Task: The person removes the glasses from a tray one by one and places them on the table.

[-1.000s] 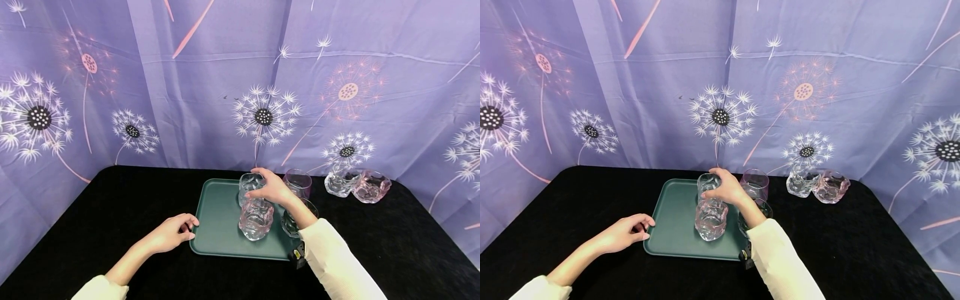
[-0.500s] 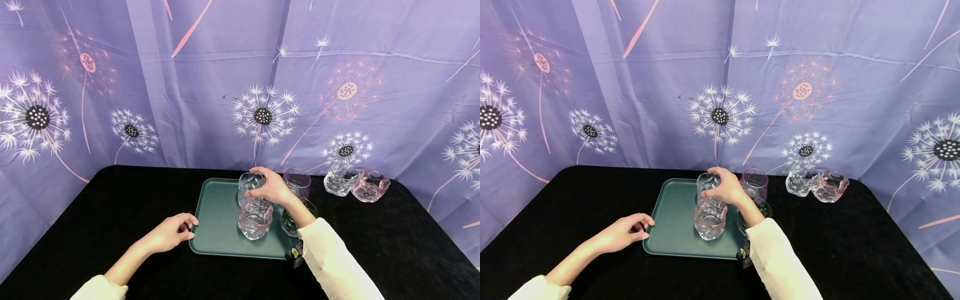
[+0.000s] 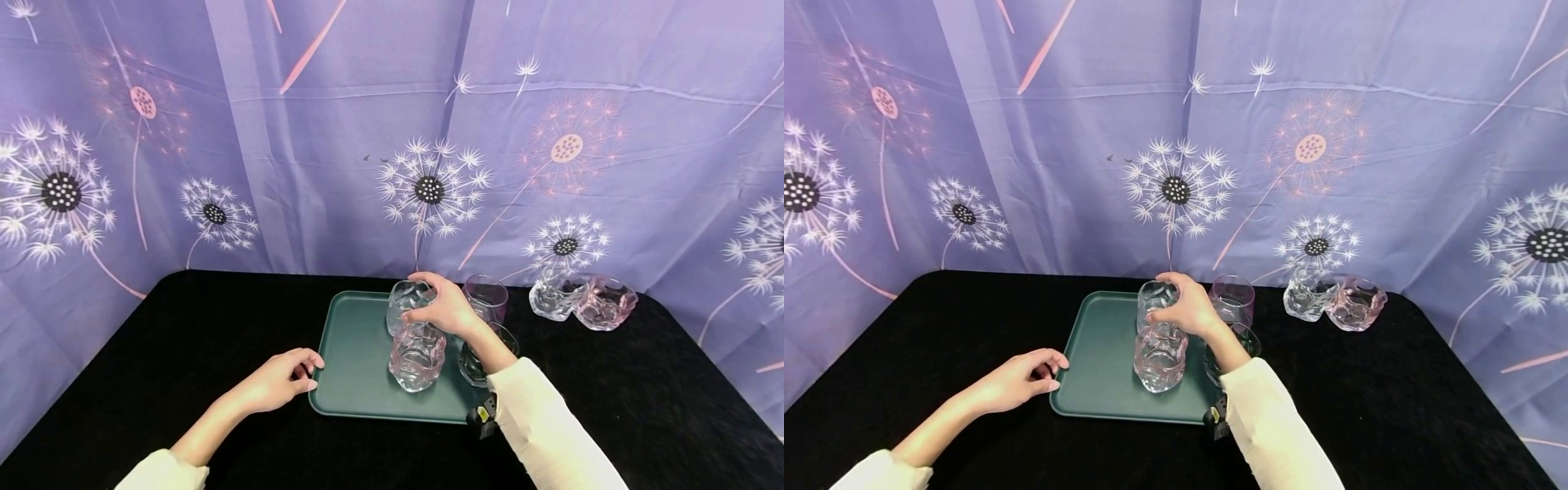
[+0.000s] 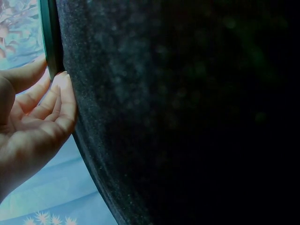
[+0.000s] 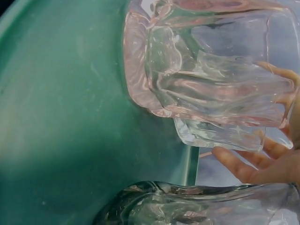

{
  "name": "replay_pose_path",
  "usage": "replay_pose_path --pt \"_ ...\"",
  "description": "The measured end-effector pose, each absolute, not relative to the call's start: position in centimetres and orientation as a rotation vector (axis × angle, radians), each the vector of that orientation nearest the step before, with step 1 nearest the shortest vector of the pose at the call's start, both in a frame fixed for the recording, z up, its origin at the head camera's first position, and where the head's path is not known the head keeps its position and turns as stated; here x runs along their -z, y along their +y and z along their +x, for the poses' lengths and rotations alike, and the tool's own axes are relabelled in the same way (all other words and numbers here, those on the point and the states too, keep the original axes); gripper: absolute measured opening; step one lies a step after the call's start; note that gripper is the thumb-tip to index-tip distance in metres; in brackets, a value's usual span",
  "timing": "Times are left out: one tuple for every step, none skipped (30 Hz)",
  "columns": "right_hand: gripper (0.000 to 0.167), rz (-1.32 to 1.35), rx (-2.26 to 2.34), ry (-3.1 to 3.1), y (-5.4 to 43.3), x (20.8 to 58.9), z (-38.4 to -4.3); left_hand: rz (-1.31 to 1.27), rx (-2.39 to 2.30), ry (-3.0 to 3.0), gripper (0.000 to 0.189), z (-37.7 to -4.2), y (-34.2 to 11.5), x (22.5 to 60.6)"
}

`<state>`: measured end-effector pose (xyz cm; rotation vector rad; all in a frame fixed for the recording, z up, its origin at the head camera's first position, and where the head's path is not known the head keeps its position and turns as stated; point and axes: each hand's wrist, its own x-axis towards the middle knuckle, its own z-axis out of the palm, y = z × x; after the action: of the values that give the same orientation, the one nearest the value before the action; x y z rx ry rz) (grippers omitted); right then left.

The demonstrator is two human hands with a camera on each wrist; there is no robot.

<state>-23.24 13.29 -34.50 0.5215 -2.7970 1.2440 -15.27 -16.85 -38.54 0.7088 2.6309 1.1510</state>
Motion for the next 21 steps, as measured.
replay_pose_path --pt "0.067 0.519 -1.247 -2.792 13.3 34.5 -23.2 0.712 -1.150 2.634 0.019 -15.3 -16.8 38.6" --pt "0.067 0.520 -1.243 -2.788 13.4 34.5 -23.2 0.714 -1.149 2.636 0.019 -15.3 -16.8 38.6" --pt "0.067 0.518 -1.243 -2.784 13.4 34.5 -23.2 0.717 -1.148 2.637 0.019 -15.3 -16.8 38.6" --pt "0.067 0.518 -1.239 -2.780 13.5 34.4 -23.2 0.717 -1.149 2.638 0.019 -15.4 -16.8 38.6" --pt "0.067 0.518 -1.239 -2.773 13.5 34.4 -23.3 0.717 -1.149 2.639 0.019 -15.4 -16.8 38.6" --pt "0.067 0.515 -1.246 -2.767 13.6 34.3 -23.3 0.716 -1.150 2.640 0.019 -15.4 -16.8 38.6" --pt "0.067 0.511 -1.253 -2.760 13.7 34.2 -23.3 0.715 -1.150 2.639 0.019 -15.4 -16.8 38.6" --pt "0.067 0.507 -1.255 -2.757 13.8 34.1 -23.3 0.714 -1.150 2.639 0.019 -15.4 -16.8 38.6" --pt "0.067 0.502 -1.264 -2.752 13.9 33.9 -23.2 0.711 -1.153 2.636 0.019 -15.3 -16.8 38.6" --pt "0.067 0.503 -1.271 -2.745 14.0 33.7 -23.1 0.710 -1.151 2.637 0.019 -15.3 -16.8 38.6" --pt "0.068 0.500 -1.282 -2.739 14.1 33.5 -23.1 0.710 -1.151 2.636 0.019 -15.3 -16.8 38.5" --pt "0.068 0.500 -1.291 -2.735 14.1 33.3 -23.0 0.708 -1.152 2.636 0.019 -15.3 -16.8 38.5" --pt "0.068 0.504 -1.290 -2.731 14.2 33.0 -22.9 0.707 -1.151 2.637 0.019 -15.2 -16.8 38.5" --pt "0.068 0.511 -1.288 -2.727 14.2 32.7 -22.7 0.705 -1.152 2.636 0.019 -15.2 -16.8 38.5" --pt "0.068 0.516 -1.285 -2.721 14.3 32.5 -22.6 0.703 -1.153 2.634 0.019 -15.2 -16.8 38.4" --pt "0.068 0.526 -1.280 -2.716 14.4 32.3 -22.6 0.704 -1.152 2.634 0.019 -15.1 -16.8 38.4" --pt "0.068 0.529 -1.276 -2.715 14.4 32.1 -22.5 0.702 -1.155 2.631 0.019 -15.1 -16.8 38.4" --pt "0.069 0.533 -1.268 -2.715 14.5 31.8 -22.4 0.701 -1.157 2.629 0.019 -15.1 -16.8 38.4" --pt "0.069 0.537 -1.260 -2.716 14.6 31.6 -22.3 0.700 -1.158 2.628 0.019 -15.1 -16.8 38.4" --pt "0.069 0.541 -1.255 -2.717 14.8 31.3 -22.2 0.701 -1.160 2.627 0.019 -15.1 -16.7 38.4" --pt "0.069 0.542 -1.255 -2.720 14.9 31.1 -22.1 0.702 -1.160 2.627 0.019 -15.1 -16.7 38.3"
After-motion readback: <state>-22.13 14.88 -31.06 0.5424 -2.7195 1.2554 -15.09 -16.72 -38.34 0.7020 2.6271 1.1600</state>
